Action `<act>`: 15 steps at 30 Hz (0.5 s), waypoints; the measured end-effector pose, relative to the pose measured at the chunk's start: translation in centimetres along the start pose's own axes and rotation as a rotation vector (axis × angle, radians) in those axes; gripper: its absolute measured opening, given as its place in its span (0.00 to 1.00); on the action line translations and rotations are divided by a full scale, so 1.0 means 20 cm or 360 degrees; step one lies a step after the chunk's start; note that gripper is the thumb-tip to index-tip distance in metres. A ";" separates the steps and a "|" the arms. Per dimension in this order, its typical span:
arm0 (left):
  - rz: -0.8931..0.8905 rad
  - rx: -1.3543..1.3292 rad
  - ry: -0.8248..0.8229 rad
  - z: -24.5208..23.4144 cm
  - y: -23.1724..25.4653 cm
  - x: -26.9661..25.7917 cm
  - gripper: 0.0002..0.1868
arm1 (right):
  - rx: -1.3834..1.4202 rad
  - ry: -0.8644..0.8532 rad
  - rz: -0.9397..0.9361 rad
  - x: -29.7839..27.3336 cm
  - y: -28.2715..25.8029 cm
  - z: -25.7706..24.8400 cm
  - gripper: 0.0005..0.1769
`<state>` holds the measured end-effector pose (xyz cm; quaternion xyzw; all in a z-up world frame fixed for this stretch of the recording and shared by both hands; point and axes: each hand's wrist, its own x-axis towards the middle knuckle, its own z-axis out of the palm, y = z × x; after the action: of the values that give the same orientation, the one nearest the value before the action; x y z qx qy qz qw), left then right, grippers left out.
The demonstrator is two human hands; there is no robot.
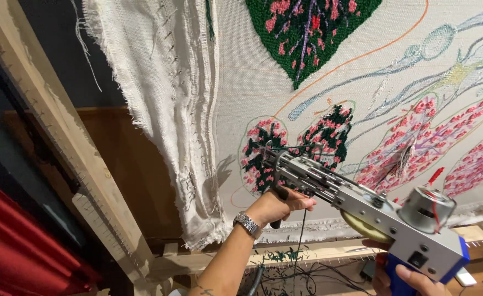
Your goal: Using a tufting gun to apply yarn to a canvas frame to create a rug.
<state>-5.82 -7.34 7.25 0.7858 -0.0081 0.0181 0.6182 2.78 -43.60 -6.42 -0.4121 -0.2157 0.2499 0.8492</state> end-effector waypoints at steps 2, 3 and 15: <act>0.0025 0.0061 0.0015 0.00 0.03 -0.01 0.19 | 0.0074 -0.0165 0.0048 0.00 -0.01 -0.01 0.37; 0.0057 0.0083 0.0024 0.00 0.05 -0.02 0.19 | -0.0049 -0.0118 0.0065 0.00 -0.01 -0.01 0.37; 0.0289 -0.0540 -0.0151 0.06 -0.21 0.06 0.11 | -0.0233 0.0246 0.0104 -0.08 -0.11 0.19 0.31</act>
<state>-4.54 -7.52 2.91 0.6663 -0.1111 0.0351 0.7365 -0.14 -43.46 -2.76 -0.4979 -0.1536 0.2283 0.8224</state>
